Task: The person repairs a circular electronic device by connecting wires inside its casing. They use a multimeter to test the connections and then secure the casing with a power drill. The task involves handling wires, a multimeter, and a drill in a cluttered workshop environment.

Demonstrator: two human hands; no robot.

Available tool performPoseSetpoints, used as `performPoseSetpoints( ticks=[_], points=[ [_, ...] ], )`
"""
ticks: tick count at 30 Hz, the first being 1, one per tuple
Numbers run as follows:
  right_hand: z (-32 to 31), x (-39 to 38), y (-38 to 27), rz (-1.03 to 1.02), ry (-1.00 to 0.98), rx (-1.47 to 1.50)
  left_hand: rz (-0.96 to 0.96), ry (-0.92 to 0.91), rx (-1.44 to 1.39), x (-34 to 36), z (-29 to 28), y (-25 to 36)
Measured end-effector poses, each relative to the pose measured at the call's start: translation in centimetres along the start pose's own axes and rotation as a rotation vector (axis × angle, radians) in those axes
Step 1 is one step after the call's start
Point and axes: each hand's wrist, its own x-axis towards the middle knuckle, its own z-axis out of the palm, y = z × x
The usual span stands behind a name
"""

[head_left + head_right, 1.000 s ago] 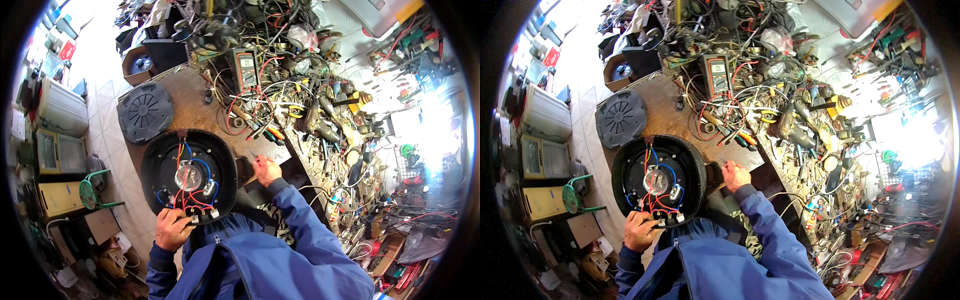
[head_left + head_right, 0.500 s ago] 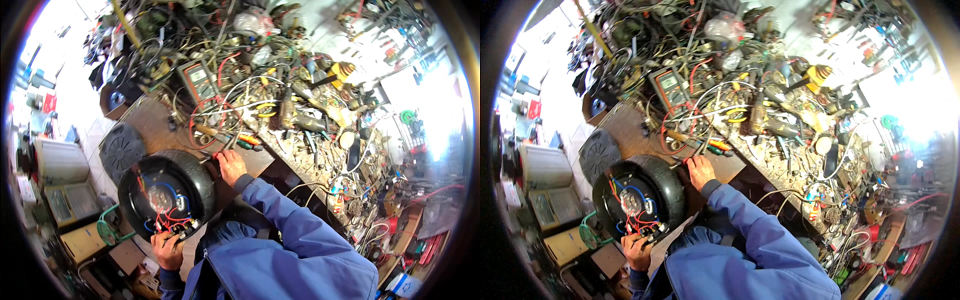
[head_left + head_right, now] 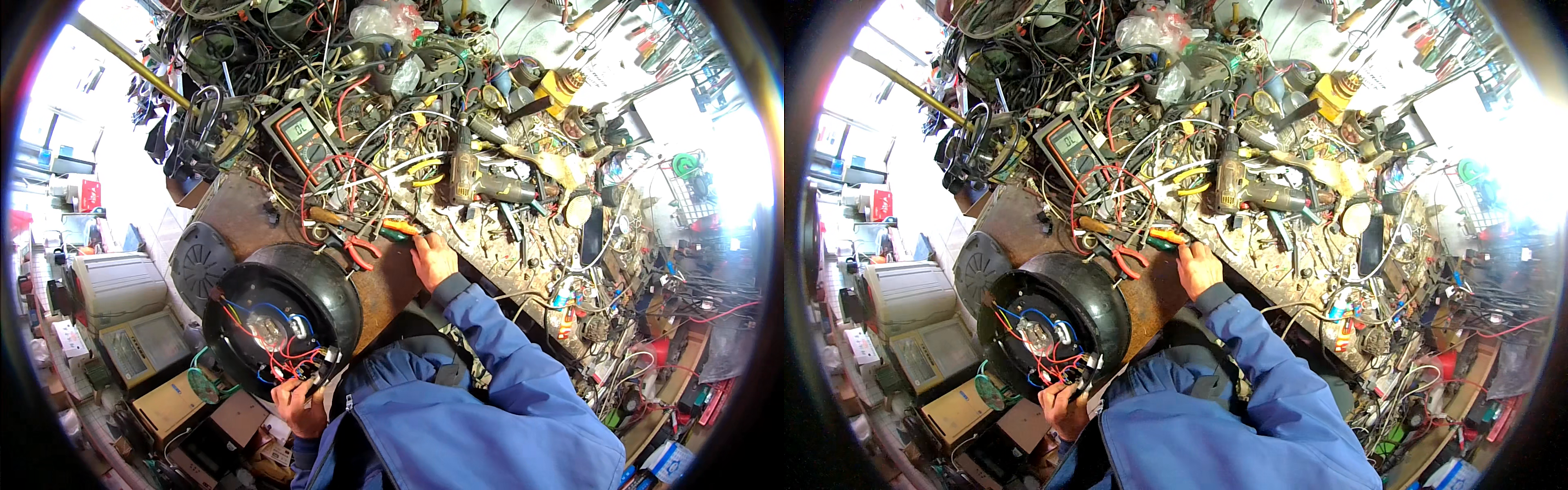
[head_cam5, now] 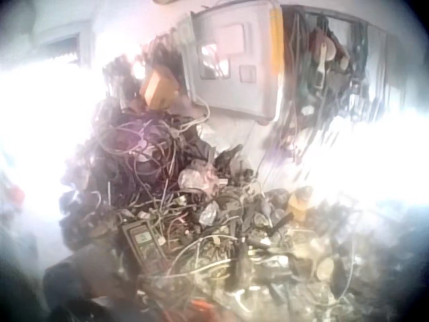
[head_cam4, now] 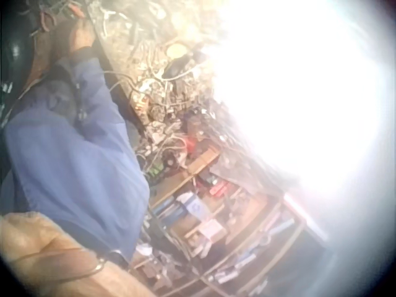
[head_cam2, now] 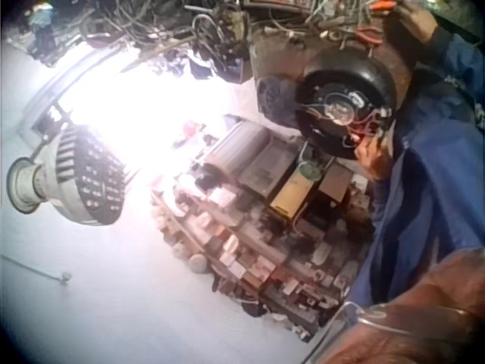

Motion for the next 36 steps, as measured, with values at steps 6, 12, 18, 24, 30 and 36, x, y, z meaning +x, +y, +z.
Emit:
performPoseSetpoints(
  ticks=[6,12,18,24,30,36],
  points=[
    [2.7,2.8,-0.6,-0.171,0.042,0.007,0.037,-0.029,-0.002,0.1,-0.4,-0.3],
    [4.8,4.3,-2.4,-0.132,-0.011,-0.269,0.458,-0.077,0.191,-0.7,-0.2,-5.3],
    [-7.7,2.2,-1.2,0.183,-0.187,0.207,0.457,0.132,0.151,1.2,-0.3,-1.4],
    [-20.9,1.8,12.2,0.302,0.551,0.556,0.61,0.104,0.197,1.8,2.2,-6.6],
    [-32.0,6.7,24.4,0.443,0.918,-0.001,0.409,0.033,0.148,3.6,2.0,-1.7],
    [-35.8,8.1,29.7,0.333,1.018,-0.271,0.272,-0.026,0.129,4.2,2.4,0.2]
  ],
)
